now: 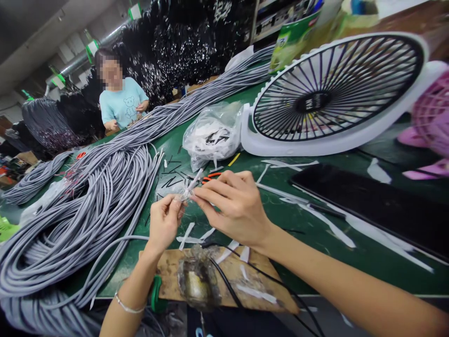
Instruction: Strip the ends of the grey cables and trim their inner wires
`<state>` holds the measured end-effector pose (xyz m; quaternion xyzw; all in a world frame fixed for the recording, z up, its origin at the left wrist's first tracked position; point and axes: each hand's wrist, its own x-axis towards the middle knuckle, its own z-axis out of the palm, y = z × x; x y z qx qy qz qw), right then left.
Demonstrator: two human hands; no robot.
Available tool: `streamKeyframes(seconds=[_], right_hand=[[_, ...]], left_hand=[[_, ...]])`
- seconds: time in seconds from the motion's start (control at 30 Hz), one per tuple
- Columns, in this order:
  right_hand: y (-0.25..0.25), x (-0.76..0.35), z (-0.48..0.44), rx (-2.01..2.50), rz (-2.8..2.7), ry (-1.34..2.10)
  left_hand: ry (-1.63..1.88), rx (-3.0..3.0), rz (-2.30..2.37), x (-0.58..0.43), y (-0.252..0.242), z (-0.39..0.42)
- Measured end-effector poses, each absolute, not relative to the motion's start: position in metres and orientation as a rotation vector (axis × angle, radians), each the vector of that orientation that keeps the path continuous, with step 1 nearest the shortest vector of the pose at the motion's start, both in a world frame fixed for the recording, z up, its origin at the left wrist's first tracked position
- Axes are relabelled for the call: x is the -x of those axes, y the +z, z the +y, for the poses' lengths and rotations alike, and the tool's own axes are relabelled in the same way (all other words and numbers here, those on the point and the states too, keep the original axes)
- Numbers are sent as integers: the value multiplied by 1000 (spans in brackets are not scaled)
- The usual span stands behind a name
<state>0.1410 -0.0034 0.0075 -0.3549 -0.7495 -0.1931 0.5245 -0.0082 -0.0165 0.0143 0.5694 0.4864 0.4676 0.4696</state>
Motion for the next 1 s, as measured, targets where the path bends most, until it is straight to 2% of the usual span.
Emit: streamKeyframes(seconds=[0.23, 0.47, 1.0], right_hand=[[6, -142, -2, 722, -2000, -485], [9, -143, -5, 844, -1816, -560], [6, -143, -1, 816, -1899, -500]], left_hand=[[1164, -1575, 1309, 16, 11, -14], [1120, -1410, 1226, 14, 16, -14], [1098, -1523, 1277, 14, 15, -16]])
